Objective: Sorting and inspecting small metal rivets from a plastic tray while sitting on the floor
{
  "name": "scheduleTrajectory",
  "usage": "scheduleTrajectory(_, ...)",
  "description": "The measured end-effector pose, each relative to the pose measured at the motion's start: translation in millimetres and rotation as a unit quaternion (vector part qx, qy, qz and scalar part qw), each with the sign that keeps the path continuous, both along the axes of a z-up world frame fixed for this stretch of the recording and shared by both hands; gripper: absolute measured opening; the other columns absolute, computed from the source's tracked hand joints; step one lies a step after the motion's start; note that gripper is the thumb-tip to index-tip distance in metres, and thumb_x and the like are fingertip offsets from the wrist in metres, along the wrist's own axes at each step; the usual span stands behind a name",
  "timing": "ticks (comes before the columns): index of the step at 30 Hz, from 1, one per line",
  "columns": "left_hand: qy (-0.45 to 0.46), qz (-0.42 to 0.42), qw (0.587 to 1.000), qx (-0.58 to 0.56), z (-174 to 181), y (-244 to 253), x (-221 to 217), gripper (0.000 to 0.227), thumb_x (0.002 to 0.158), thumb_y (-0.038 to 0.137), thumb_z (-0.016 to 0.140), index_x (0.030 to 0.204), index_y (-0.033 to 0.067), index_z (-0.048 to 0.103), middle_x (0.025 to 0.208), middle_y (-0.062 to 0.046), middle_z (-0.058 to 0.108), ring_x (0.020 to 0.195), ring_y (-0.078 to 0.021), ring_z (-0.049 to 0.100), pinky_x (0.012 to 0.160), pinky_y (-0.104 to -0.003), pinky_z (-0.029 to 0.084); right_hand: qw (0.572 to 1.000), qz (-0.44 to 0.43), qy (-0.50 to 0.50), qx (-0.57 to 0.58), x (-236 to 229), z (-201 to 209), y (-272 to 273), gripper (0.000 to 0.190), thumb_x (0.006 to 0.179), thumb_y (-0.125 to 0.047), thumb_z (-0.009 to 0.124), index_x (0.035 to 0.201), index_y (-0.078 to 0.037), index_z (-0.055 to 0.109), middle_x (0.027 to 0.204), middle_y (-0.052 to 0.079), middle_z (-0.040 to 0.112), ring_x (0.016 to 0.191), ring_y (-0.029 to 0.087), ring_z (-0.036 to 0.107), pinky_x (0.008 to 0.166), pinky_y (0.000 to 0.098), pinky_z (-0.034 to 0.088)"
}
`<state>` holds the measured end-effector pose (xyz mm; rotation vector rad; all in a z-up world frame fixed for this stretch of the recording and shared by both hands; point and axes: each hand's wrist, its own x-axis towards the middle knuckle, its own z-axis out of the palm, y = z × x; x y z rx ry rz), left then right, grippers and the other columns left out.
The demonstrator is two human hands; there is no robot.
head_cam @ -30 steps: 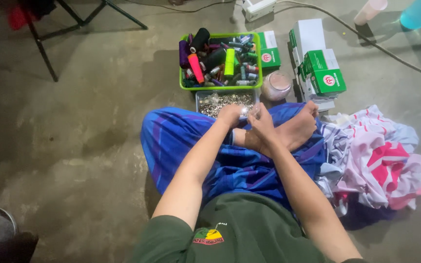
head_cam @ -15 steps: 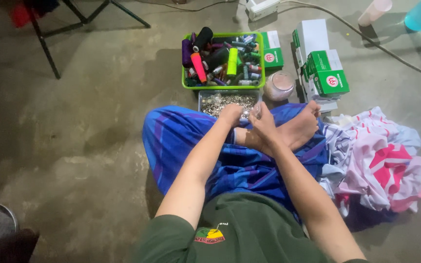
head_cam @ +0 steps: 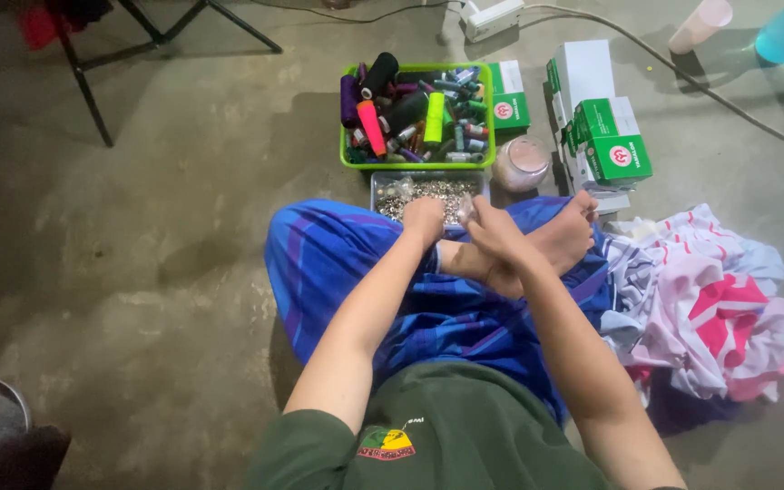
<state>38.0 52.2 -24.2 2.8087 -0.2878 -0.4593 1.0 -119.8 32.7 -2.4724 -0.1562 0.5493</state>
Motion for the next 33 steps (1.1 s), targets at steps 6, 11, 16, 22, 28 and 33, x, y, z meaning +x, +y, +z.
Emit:
scheduleTrajectory(6,0.029,0.039,0.999,0.003,-26,0,8,0.026,0.091,0.012,0.056,0.098,0.0047,0.080,0.097,-0.020,0.078,0.099,-0.0388,0.076,0.082,-0.050,0.062,0.989,0.015,0.099,-0.107,-30,86,2,0.043,0.097,-0.034,0.050,0.125,-0.004,0.061,0.118,0.033,0.071,0.120,0.050,0.064,0.105,0.0623,0.049)
scheduleTrajectory(11,0.062,0.053,0.997,-0.009,-14,-1,7,0.025,0.091,0.008,0.057,0.103,-0.0001,0.078,0.102,-0.024,0.077,0.104,-0.0421,0.074,0.085,-0.051,0.062,0.991,-0.085,-0.069,0.076,-30,60,-6,0.023,0.100,-0.028,0.050,0.114,-0.010,0.052,0.102,0.035,0.068,0.109,0.057,0.062,0.093,0.0677,0.048)
scheduleTrajectory(16,0.078,0.053,0.995,-0.021,7,3,0,0.024,0.090,0.007,0.060,0.105,-0.0011,0.077,0.105,-0.025,0.076,0.108,-0.0430,0.072,0.088,-0.053,0.060,0.982,-0.101,-0.085,0.134,-26,44,-1,0.020,0.104,-0.033,0.056,0.111,-0.014,0.054,0.097,0.029,0.070,0.106,0.054,0.065,0.087,0.0655,0.050)
scheduleTrajectory(22,0.024,-0.017,1.000,0.010,-21,-2,13,0.017,0.086,0.007,0.067,0.098,0.0042,0.079,0.096,-0.021,0.077,0.100,-0.0421,0.075,0.083,-0.051,0.062,0.976,-0.089,-0.151,0.126,6,-15,-12,0.029,0.098,-0.034,0.069,0.103,-0.010,0.054,0.086,0.029,0.065,0.094,0.053,0.066,0.073,0.0611,0.046)
scheduleTrajectory(28,0.042,-0.153,0.987,0.036,-27,-10,18,0.023,0.088,0.000,0.060,0.102,0.0025,0.078,0.103,-0.024,0.077,0.107,-0.0434,0.073,0.091,-0.053,0.061,0.986,-0.095,-0.113,0.084,30,-54,-8,0.022,0.094,-0.033,0.066,0.105,-0.014,0.060,0.095,0.025,0.072,0.105,0.049,0.067,0.087,0.0604,0.051)
scheduleTrajectory(33,-0.071,-0.187,0.980,0.019,-61,-8,27,0.020,0.090,0.002,0.059,0.098,0.0040,0.078,0.089,-0.022,0.077,0.092,-0.0419,0.077,0.079,-0.053,0.063,1.000,0.024,0.013,0.009,50,-77,0,0.036,0.100,-0.037,0.048,0.116,-0.008,0.062,0.112,0.032,0.070,0.116,0.052,0.063,0.104,0.0647,0.045)
